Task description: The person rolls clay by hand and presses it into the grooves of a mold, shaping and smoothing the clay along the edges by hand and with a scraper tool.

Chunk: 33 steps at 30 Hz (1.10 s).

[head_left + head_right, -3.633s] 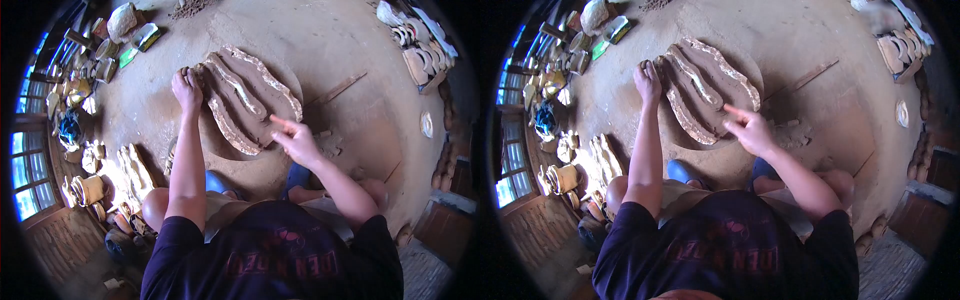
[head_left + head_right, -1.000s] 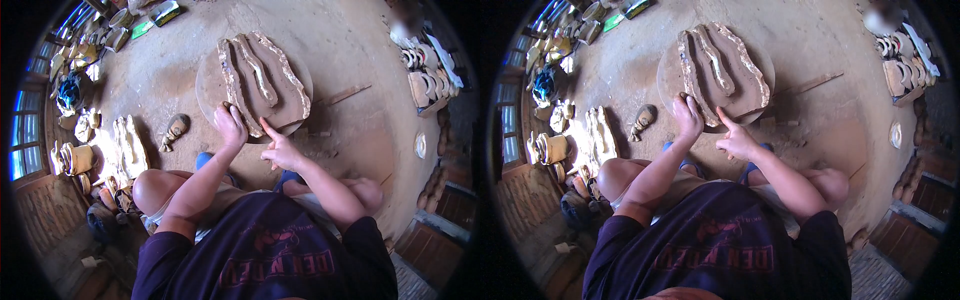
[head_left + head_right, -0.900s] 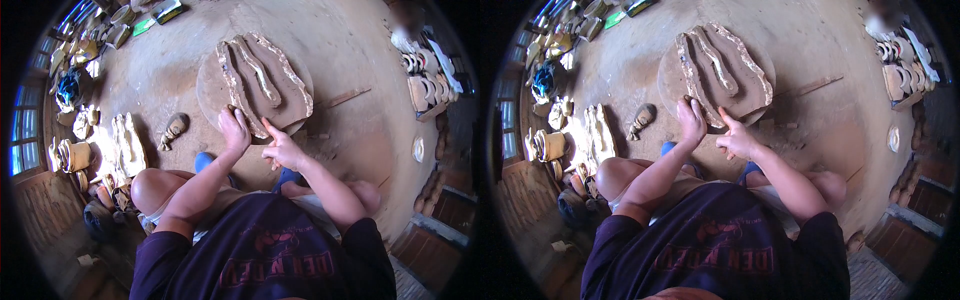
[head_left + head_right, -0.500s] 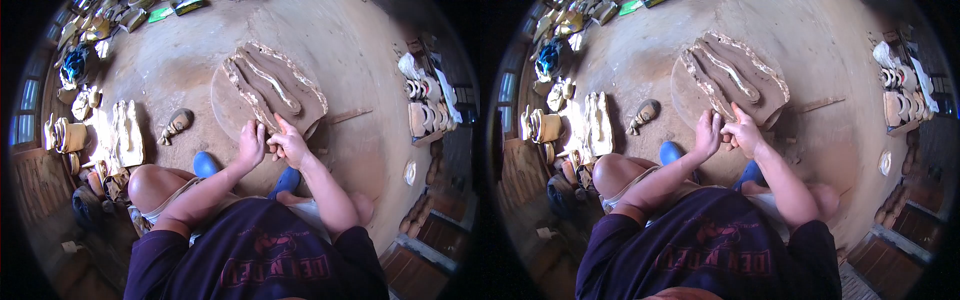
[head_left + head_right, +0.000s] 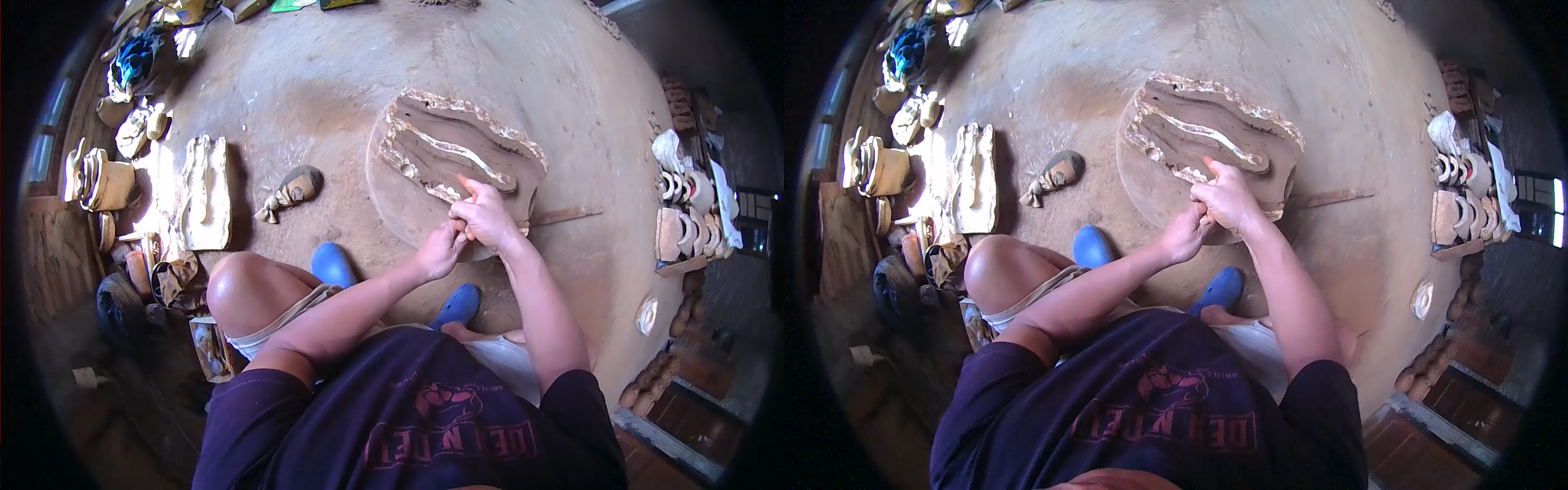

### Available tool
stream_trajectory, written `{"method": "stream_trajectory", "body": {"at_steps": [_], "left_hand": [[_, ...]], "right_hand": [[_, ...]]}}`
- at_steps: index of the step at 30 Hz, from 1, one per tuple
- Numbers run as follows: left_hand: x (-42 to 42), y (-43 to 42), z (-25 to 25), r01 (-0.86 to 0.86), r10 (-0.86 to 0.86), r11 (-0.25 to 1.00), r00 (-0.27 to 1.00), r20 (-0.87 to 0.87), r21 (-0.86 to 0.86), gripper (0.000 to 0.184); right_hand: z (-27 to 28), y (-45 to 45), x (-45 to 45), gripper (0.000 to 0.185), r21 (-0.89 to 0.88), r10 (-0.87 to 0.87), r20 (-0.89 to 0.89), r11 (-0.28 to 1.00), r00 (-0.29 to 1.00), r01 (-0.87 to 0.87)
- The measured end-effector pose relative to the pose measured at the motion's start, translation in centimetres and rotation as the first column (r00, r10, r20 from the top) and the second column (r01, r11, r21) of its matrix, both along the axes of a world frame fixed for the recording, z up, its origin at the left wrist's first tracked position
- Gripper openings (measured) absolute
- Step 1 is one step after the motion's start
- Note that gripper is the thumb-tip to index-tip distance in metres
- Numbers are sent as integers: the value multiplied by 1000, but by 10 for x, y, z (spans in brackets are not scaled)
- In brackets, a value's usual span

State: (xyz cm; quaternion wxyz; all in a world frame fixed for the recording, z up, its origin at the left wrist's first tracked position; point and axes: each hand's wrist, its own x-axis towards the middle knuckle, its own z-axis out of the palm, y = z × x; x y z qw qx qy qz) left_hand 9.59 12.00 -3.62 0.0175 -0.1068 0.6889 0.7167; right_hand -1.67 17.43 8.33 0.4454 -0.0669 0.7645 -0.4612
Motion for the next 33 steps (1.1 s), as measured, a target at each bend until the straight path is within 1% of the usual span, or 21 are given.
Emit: {"method": "stream_trajectory", "body": {"at_steps": [1,4,7,8,10,13,16,19,22,23,26,29,30,32,33], "left_hand": [[-1,0,2,7,-7,1000,1000,-8,-13,21],[-3,4,-12,98,-114,977,991,-75,-188,28],[-7,23,-26,-40,43,999,990,-133,26,24],[-7,25,-31,-46,43,999,987,-158,-17,27],[-7,17,-13,-64,42,993,978,-203,-100,35],[-8,14,-7,49,-49,998,999,-14,-36,34],[-7,12,-4,79,-79,996,997,-11,-29,32],[-6,9,-1,86,-89,995,994,-57,-43,31],[-6,8,1,92,-94,993,995,-36,-68,31],[-6,8,0,81,-84,995,995,-48,-58,31],[-6,11,-7,53,-56,998,995,-78,-38,32],[-6,12,-11,35,-38,999,995,-89,-40,32],[-6,12,-11,33,-37,999,996,-85,-39,32],[-5,12,-12,24,-27,999,996,-83,-40,31],[-4,10,-10,18,-21,999,996,-86,-40,31]], "right_hand": [[2,-4,-1,88,32,28,-9,999,1000,-27],[5,-19,0,88,73,98,-20,993,995,-97],[-1,-31,-4,87,90,161,22,983,987,-163],[-3,-34,-4,87,87,156,33,984,987,-159],[-6,-41,-5,87,81,147,58,985,987,-152],[-4,-50,-2,86,29,81,116,996,990,-85],[-3,-60,-3,84,-20,55,117,998,992,-54],[-4,-66,-6,83,-35,65,105,997,992,-62],[-5,-74,-14,77,-36,96,113,995,989,-93],[-5,-78,-14,75,-33,93,87,995,992,-90],[-7,-88,-15,51,-28,74,55,997,996,-73],[-9,-100,-20,21,-42,156,67,987,985,-154],[-8,-106,-21,33,-35,168,70,985,983,-166],[-5,-118,-24,62,-22,194,76,981,978,-193],[-5,-123,-25,57,-39,178,109,984,978,-175]]}}
